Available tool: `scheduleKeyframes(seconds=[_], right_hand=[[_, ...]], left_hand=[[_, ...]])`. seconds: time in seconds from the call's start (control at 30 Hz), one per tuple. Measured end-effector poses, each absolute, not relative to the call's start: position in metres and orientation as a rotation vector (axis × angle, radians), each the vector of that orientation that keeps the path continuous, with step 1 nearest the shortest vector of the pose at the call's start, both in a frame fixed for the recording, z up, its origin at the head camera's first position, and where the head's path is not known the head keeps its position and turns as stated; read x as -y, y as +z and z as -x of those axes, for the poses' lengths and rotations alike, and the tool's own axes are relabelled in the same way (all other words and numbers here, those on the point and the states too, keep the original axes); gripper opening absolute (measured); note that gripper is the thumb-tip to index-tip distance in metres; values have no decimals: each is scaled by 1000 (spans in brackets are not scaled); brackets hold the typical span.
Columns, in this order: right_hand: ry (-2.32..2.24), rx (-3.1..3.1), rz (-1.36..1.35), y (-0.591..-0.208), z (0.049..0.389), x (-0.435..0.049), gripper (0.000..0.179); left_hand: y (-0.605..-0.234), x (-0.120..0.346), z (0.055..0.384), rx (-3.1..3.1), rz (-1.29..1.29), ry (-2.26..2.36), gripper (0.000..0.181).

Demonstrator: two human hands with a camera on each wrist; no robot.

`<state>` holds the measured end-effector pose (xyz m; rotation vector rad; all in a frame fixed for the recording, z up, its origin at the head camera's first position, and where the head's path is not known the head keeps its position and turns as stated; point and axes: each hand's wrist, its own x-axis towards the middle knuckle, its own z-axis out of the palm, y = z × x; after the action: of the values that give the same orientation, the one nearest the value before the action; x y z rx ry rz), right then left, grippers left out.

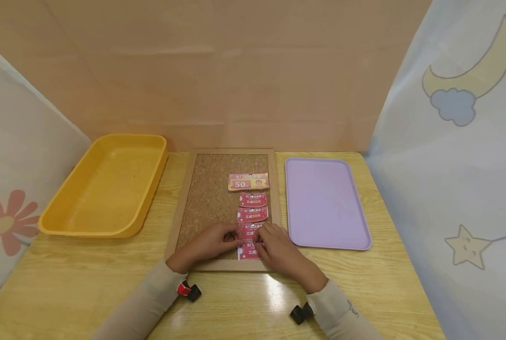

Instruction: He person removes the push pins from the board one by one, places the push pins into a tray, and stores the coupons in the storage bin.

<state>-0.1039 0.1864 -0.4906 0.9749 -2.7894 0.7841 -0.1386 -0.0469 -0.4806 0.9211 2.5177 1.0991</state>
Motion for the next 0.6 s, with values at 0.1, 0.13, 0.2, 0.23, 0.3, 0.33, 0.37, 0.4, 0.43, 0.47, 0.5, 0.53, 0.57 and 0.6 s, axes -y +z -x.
scheduleKeyframes(seconds=[0.1,0.13,0.2,0.23,0.3,0.33,0.37,0.4,0.43,0.47,0.5,0.53,0.57,0.6], right_hand=[[779,2797,-972,-491,104,-187,13],[776,2798,-972,-491,104,-187,13],[774,2798,-972,-492,104,-187,14],[774,2800,-971,-492,104,-187,14],[775,2800,-971,-492,104,-187,14],[775,2799,-971,-492,104,-187,14],[776,2799,-971,-492,104,-187,14],[776,2799,-970,-492,104,-187,13],[775,2800,-969,-492,103,-187,13],[776,2802,-969,-491,103,-187,13],[777,2805,-968,-491,103,-186,13],[776,2806,-969,-491,103,-186,12],[776,2809,-969,-490,103,-186,12],[774,2810,-970,-490,103,-186,12]], left_hand=[[-482,47,139,-2510,-913,1108,7],[-482,47,139,-2509,-914,1110,7],[-483,47,140,-2508,-919,1113,7],[-484,47,140,-2504,-925,1119,7],[-485,47,140,-2502,-933,1121,7],[-485,47,140,-2502,-937,1123,7],[-486,47,140,-2502,-939,1125,7],[-486,47,140,-2499,-941,1129,7],[-486,47,140,-2498,-942,1132,7],[-486,47,140,-2501,-942,1129,7],[-486,48,140,-2502,-946,1130,7],[-486,48,139,-2503,-949,1131,7],[-486,47,139,-2503,-954,1133,7],[-486,47,139,-2501,-959,1137,6]])
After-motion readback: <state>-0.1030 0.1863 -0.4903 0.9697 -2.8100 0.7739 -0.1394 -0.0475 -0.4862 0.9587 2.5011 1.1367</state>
